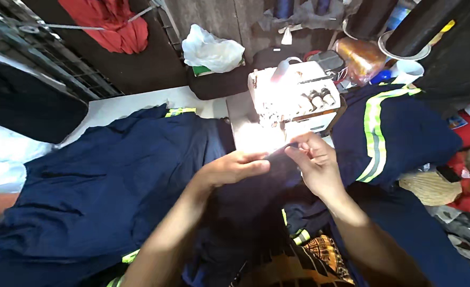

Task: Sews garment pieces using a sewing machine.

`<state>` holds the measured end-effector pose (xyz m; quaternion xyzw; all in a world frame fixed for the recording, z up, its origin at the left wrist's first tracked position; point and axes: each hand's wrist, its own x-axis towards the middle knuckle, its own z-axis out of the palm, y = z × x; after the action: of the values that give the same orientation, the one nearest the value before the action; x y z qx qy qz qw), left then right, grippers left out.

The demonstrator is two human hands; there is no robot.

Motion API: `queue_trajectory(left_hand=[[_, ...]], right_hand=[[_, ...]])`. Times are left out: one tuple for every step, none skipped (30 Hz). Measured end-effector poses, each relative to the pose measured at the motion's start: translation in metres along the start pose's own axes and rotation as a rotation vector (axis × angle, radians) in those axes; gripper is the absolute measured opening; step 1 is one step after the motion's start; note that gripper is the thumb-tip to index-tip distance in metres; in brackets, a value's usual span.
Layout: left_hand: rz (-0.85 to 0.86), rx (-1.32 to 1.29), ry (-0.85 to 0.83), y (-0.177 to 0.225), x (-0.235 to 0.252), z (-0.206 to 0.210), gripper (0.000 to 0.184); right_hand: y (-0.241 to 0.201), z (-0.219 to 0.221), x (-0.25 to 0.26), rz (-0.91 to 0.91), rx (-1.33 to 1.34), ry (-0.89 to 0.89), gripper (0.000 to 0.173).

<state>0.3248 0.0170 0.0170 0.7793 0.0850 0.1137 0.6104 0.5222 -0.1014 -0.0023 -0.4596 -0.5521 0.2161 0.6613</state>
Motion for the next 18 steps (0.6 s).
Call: queue_trajectory(left_hand=[[-0.029, -0.085, -0.148, -0.005, -0.009, -0.006, 0.033], [-0.062, -0.145, -0.246, -0.013, -0.021, -0.007, 0.029], [-0.099, -0.17, -0.285, -0.022, -0.036, -0.006, 0.023], [-0.142, -0.153, -0.279, -0.028, -0.052, -0.004, 0.018], [-0.18, -0.098, -0.235, -0.031, -0.068, -0.004, 0.016], [-0.219, -0.012, -0.128, -0.028, -0.085, -0.006, 0.017], [-0.243, 0.073, 0.011, -0.022, -0.1, -0.009, 0.024], [-0.258, 0.144, 0.154, -0.015, -0.112, -0.014, 0.029], [-0.282, 0.245, 0.291, -0.008, -0.121, -0.02, 0.03], [-0.342, 0.417, 0.409, -0.001, -0.125, -0.025, 0.028], [-0.437, 0.64, 0.508, 0.004, -0.123, -0.027, 0.027], [-0.53, 0.836, 0.606, 0.005, -0.114, -0.025, 0.031], [-0.586, 0.998, 0.721, 0.001, -0.099, -0.017, 0.035], [-0.547, 1.135, 0.827, -0.006, -0.082, -0.004, 0.04], [-0.459, 1.234, 0.879, -0.015, -0.061, 0.011, 0.044], [-0.355, 1.269, 0.87, -0.025, -0.04, 0.029, 0.046], [-0.263, 1.23, 0.82, -0.036, -0.018, 0.05, 0.046], [-0.219, 1.179, 0.754, -0.046, 0.001, 0.068, 0.047]], right_hand=[[0.0, -0.005, 0.0, 0.014, 0.012, 0.029, 0.008], [0.0, -0.009, 0.0, 0.036, 0.02, 0.057, 0.009], [0.001, -0.012, 0.001, 0.049, 0.018, 0.07, 0.01], [0.001, -0.014, 0.001, 0.054, 0.013, 0.068, 0.01], [0.002, -0.014, 0.001, 0.059, 0.003, 0.056, 0.009], [0.005, -0.013, 0.0, 0.069, -0.016, 0.05, 0.008], [0.009, -0.01, 0.001, 0.083, -0.046, 0.046, 0.006], [0.015, -0.005, 0.002, 0.112, -0.098, 0.041, 0.006], [0.024, 0.001, 0.004, 0.152, -0.174, 0.031, 0.01], [0.035, 0.009, 0.007, 0.189, -0.263, 0.033, 0.013], [0.049, 0.017, 0.01, 0.202, -0.356, 0.043, 0.017], [0.063, 0.024, 0.014, 0.199, -0.441, 0.053, 0.02], [0.075, 0.03, 0.017, 0.173, -0.508, 0.072, 0.02], [0.082, 0.034, 0.02, 0.155, -0.556, 0.074, 0.021], [0.084, 0.037, 0.024, 0.158, -0.582, 0.059, 0.021], [0.083, 0.039, 0.027, 0.171, -0.602, 0.04, 0.021], [0.081, 0.04, 0.028, 0.193, -0.631, 0.024, 0.021], [0.08, 0.039, 0.028, 0.218, -0.667, 0.019, 0.023]])
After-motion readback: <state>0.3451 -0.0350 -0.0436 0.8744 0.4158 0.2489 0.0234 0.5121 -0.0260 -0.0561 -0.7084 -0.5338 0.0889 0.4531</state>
